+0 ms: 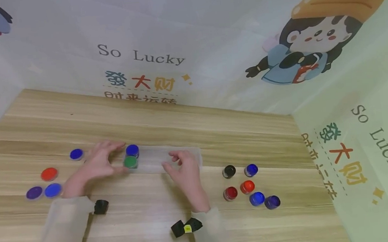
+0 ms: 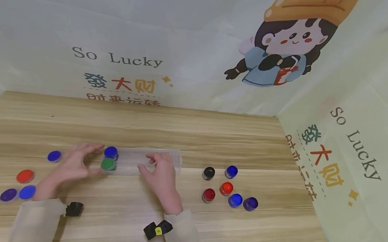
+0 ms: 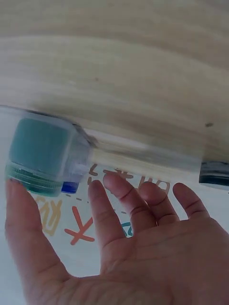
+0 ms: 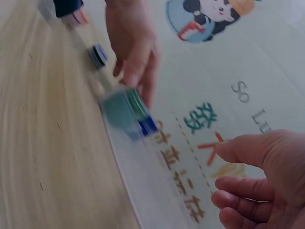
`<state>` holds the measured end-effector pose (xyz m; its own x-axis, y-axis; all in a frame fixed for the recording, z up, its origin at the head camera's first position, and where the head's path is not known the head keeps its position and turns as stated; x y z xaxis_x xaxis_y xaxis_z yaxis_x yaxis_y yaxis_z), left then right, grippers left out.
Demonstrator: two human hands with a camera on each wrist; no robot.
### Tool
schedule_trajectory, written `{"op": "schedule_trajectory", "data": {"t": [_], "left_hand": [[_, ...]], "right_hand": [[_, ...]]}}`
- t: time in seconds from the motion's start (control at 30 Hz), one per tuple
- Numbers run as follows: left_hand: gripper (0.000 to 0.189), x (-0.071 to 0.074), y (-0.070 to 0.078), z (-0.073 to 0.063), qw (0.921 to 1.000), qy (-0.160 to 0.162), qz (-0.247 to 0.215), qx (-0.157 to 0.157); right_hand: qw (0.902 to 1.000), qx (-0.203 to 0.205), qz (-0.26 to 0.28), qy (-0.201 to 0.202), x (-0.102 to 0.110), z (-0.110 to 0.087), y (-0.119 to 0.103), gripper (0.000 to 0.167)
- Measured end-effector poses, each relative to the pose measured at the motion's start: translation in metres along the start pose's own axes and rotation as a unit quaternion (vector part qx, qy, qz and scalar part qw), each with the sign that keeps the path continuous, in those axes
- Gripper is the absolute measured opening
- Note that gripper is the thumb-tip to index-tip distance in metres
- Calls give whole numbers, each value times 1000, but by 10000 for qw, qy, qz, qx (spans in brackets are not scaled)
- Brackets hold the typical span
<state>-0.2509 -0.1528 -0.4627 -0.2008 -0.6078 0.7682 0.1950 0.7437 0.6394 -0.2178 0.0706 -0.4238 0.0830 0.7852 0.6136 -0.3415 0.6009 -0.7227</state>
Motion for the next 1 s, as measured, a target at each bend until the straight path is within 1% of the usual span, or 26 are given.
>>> {"op": "schedule_trajectory", "data": {"t": [0.1, 0.2, 0.33, 0.47, 0.57, 0.7, 1.0], "left_hand": [[84, -4, 1, 0, 9999, -92, -29, 28], [84, -7, 0, 1, 9999, -129, 10, 35], [82, -10, -2, 2, 9999, -94, 102, 37], [81, -12, -5, 3, 9999, -78, 124, 62], [81, -13, -6, 3, 9998, -103, 94, 108], [82, -12, -6, 3, 9998, -126, 82, 153], [78, -11, -4, 1, 10000, -45, 45, 75]], "right_hand": [[9991, 8, -52, -428, -23, 3, -6, 31], [9964, 113, -365, -755, -42, 7, -11, 35], [9920, 316, -739, -978, -61, 10, -18, 37], [9873, 375, -1055, -1130, -72, 11, -21, 39], [9838, 429, -1347, -1103, -76, 11, -23, 42], [9813, 530, -1574, -974, -80, 12, -25, 44], [9769, 533, -1951, -691, -89, 13, -27, 41]]}}
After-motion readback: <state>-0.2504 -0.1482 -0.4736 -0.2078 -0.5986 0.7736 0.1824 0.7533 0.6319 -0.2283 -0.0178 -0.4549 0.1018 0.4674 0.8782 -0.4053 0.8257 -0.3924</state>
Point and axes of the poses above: each hand's wrist, its own z-axis towards the middle knuckle, its own x-axis out of the back of the hand, y = z × x, the point moved 8 cm from there along z, towards the middle knuckle, and after that the axes turned 4 degrees about x, right-handed, at the moved point
